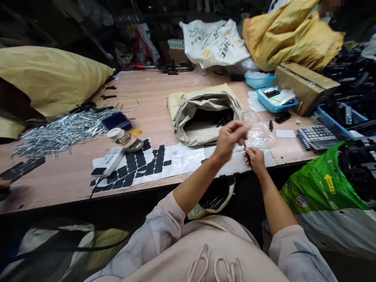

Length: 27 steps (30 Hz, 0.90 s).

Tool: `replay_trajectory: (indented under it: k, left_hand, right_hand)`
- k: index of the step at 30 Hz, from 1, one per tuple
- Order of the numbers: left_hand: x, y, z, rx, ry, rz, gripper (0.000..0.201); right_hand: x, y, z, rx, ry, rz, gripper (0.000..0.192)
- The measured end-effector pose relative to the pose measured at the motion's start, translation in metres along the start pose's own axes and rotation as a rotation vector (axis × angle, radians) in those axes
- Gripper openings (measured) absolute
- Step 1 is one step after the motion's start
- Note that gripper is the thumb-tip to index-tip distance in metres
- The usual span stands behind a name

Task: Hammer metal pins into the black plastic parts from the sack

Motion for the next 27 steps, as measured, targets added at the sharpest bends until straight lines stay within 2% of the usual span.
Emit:
replay_trajectory:
  k: [1,3,5,7,10,15,17,19,21,24,27]
  left_hand:
    - [-0.005,0.016,-0.029,0.107,-0.043,-0.078,0.032]
    - [-0.021,0.052,-0.081,0.351,-0.042,-0.28,0.025]
    - [-0.037,0.082,-0.119,0.51,-0.015,-0.535,0.021]
    - [-0.05,0.1,-0.14,0.569,0.014,-0.791,0.02]
    - [-0.069,0.106,-0.151,0.545,0.082,-1.046,0.018]
    - [-0.085,0.104,-0.156,0.548,0.178,-1.157,0.018]
    - [-0.08,0.105,-0.156,0.534,0.171,-1.127,0.016]
    - [-0.068,0.106,-0.149,0.512,0.1,-1.087,0.016]
    - [-0.05,0.109,-0.132,0.468,-0.04,-1.043,0.017]
    - [-0.03,0.118,-0.087,0.284,-0.28,-0.992,0.019]
    - [-0.033,0.138,-0.037,0.101,-0.385,-1.041,0.019]
  right_hand:
    - [0.0,0.001,-0.001,0.025,0.013,-0.017,0.04]
    - [0.001,0.001,-0.003,0.05,0.003,-0.092,0.041]
    - [0.004,-0.001,-0.004,0.048,-0.017,-0.135,0.041]
    - [0.005,-0.002,-0.004,0.044,-0.023,-0.152,0.04]
    - [0.006,-0.003,-0.004,0.033,-0.036,-0.167,0.039]
    - [0.005,-0.004,-0.004,0.032,-0.033,-0.159,0.04]
    - [0.004,-0.004,-0.004,0.03,-0.026,-0.147,0.04]
    - [0.003,-0.003,-0.003,0.03,-0.022,-0.134,0.04]
    - [0.002,-0.003,-0.003,0.032,-0.02,-0.125,0.04]
    - [0.002,-0.002,-0.003,0.036,-0.018,-0.131,0.04]
    - [0.003,0.0,-0.005,0.042,-0.012,-0.134,0.04]
Point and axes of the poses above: each hand's wrist, its own z-axis away from the middle knuckle, its own y-axis out of the back of the hand, x = y × z, the point moved 5 cm from there along -z, towards the middle knuckle, and after that the axes turned 14 degrees about x, right-handed, at the moved point
